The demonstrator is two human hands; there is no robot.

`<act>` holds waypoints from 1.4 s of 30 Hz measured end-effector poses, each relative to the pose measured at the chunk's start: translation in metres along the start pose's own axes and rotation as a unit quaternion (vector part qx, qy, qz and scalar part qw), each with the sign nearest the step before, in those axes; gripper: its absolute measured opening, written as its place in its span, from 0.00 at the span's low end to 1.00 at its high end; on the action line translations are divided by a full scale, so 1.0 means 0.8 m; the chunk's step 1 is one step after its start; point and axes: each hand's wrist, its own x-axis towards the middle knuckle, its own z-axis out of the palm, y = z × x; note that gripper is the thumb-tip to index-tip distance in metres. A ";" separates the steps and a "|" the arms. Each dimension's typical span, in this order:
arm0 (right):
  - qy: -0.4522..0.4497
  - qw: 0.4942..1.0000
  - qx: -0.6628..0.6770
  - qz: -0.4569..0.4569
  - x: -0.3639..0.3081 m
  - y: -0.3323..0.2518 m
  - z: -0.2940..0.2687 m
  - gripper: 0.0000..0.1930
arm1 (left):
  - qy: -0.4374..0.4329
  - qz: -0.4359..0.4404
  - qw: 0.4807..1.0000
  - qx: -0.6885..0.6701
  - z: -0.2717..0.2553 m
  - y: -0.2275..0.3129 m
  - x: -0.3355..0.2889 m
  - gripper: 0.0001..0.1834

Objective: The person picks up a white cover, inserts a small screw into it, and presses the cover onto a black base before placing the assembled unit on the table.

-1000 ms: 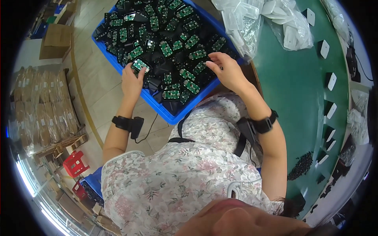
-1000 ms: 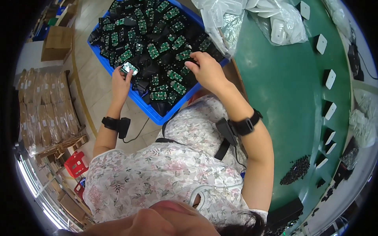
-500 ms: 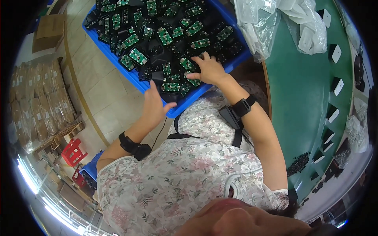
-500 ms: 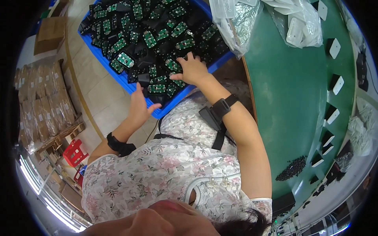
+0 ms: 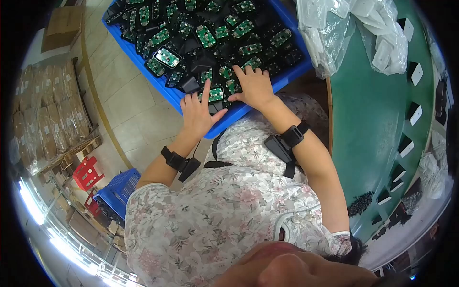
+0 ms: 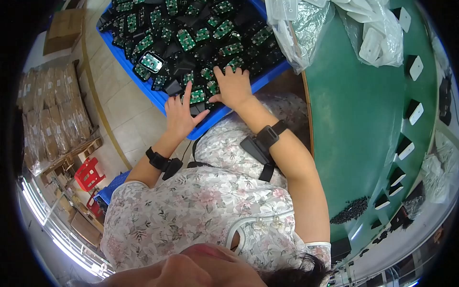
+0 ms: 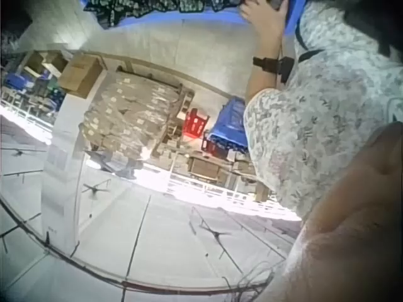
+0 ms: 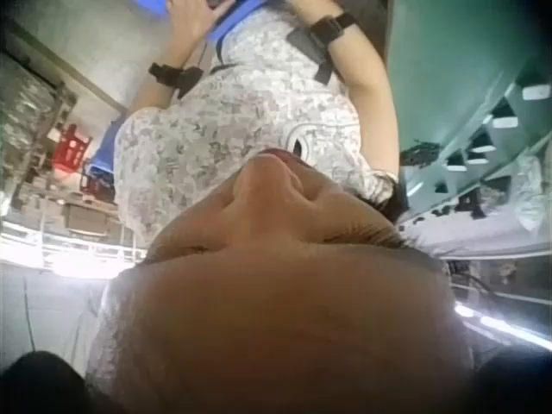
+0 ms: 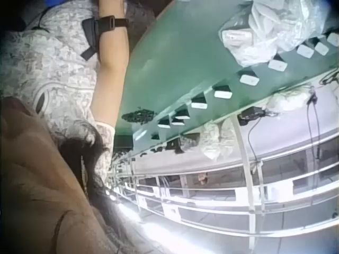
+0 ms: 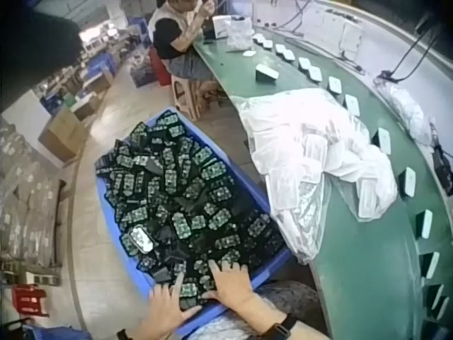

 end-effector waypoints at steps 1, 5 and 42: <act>-0.007 0.999 0.050 0.003 0.000 0.003 0.002 0.49 | -0.022 -0.026 0.999 -0.035 0.005 -0.002 0.000 0.58; -0.117 0.974 0.195 0.009 0.008 0.017 -0.009 0.47 | -0.022 -0.064 0.994 -0.087 0.017 -0.002 0.007 0.57; 0.077 0.854 0.504 0.106 0.019 0.043 0.019 0.33 | -0.002 -0.117 0.805 -0.582 -0.002 0.032 0.048 0.42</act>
